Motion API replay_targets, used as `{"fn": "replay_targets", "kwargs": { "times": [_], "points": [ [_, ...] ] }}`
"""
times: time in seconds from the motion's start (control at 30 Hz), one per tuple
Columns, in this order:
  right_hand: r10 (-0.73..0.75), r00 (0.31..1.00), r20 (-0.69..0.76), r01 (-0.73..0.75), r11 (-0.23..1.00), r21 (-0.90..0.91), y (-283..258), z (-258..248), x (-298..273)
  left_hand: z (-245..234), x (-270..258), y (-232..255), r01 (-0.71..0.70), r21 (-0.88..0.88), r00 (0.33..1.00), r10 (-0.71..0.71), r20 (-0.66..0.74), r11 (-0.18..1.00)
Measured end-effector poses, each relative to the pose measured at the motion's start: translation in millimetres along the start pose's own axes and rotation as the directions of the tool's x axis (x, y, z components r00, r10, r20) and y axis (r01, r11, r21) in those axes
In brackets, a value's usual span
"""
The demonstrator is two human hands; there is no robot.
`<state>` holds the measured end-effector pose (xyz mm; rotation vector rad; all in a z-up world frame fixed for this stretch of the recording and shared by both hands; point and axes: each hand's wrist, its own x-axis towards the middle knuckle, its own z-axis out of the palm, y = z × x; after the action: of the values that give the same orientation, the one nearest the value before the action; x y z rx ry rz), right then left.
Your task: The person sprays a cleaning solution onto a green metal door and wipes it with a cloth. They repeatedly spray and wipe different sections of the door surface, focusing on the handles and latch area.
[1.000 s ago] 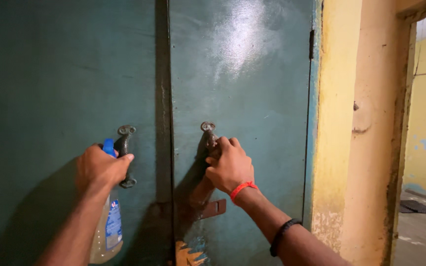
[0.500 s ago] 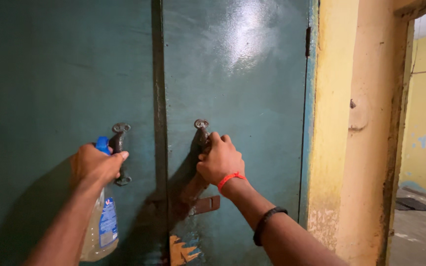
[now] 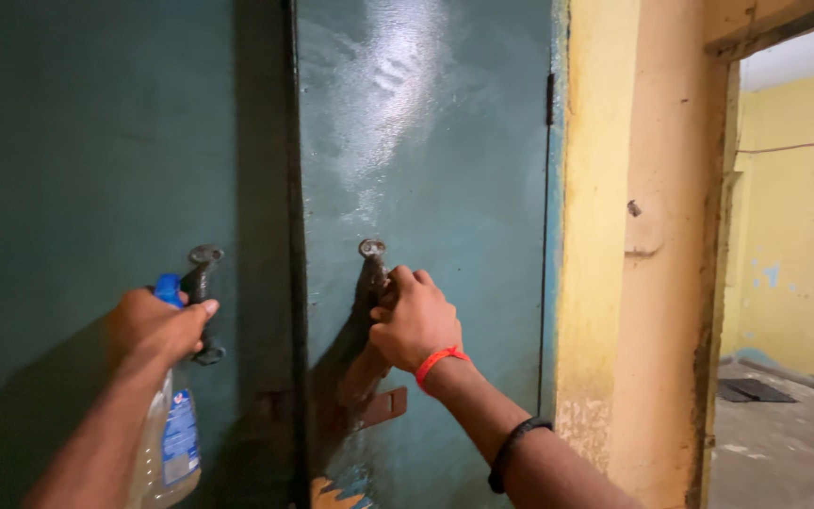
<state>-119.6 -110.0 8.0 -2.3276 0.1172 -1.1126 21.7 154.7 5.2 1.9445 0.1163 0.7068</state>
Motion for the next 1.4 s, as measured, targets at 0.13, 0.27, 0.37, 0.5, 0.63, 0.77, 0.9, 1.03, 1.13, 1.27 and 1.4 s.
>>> {"fn": "replay_targets", "kwargs": {
  "times": [0.13, 0.27, 0.37, 0.5, 0.63, 0.77, 0.9, 1.03, 1.13, 1.27, 1.4],
  "points": [
    [-0.026, 1.000, -0.009, 0.026, 1.000, -0.016, 4.9, 2.2, 5.2, -3.6, 1.0, 1.5, 0.038, -0.037, 0.999, -0.037, 0.008, 0.999],
    [-0.071, 0.996, -0.052, 0.070, 0.997, -0.024, 11.0, 12.2, 9.4, -30.6, -25.8, 4.6, 0.012, 0.052, 1.000, -0.012, 0.001, 0.999],
    [-0.088, 0.994, -0.060, 0.085, 0.995, -0.042, 13.2, 8.9, 9.9, -40.4, -42.8, 15.4, -0.004, 0.082, 1.000, 0.003, 0.003, 0.997],
    [-0.038, 0.999, -0.033, 0.037, 0.999, -0.017, 10.1, 2.6, 5.3, -39.6, -46.2, 20.3, 0.035, 0.125, 0.999, -0.033, -0.024, 0.992],
    [-0.030, 0.999, -0.038, 0.029, 0.999, -0.018, 7.0, 0.9, 1.0, -32.2, -39.1, 15.9, 0.054, 0.107, 0.998, -0.052, -0.026, 0.993],
    [-0.004, 1.000, -0.004, 0.004, 1.000, -0.008, 2.7, 0.3, -1.0, -38.2, -43.4, 18.0, 0.041, 0.126, 0.999, -0.038, -0.025, 0.991],
    [0.003, 1.000, -0.010, -0.003, 1.000, -0.006, 2.9, 3.2, -1.4, -35.2, -40.2, 18.3, 0.045, 0.124, 0.998, -0.049, 0.030, 0.991],
    [-0.006, 1.000, -0.002, 0.006, 1.000, -0.023, 1.3, 7.7, 5.4, -25.4, -31.4, 11.9, 0.029, 0.015, 1.000, -0.028, -0.009, 0.999],
    [0.007, 1.000, 0.003, -0.007, 0.999, -0.039, -0.9, 14.2, 8.0, -27.3, -30.3, 10.9, 0.004, 0.044, 1.000, -0.003, -0.014, 0.999],
    [-0.015, 1.000, -0.010, 0.015, 0.999, -0.046, -0.6, 16.2, 9.8, -29.2, -35.8, 15.9, 0.034, 0.061, 0.999, -0.035, 0.008, 0.998],
    [-0.006, 1.000, 0.015, 0.007, 0.998, -0.069, 0.5, 17.1, 11.7, -26.2, -31.8, 12.0, 0.008, 0.014, 1.000, -0.008, 0.000, 1.000]
  ]
}}
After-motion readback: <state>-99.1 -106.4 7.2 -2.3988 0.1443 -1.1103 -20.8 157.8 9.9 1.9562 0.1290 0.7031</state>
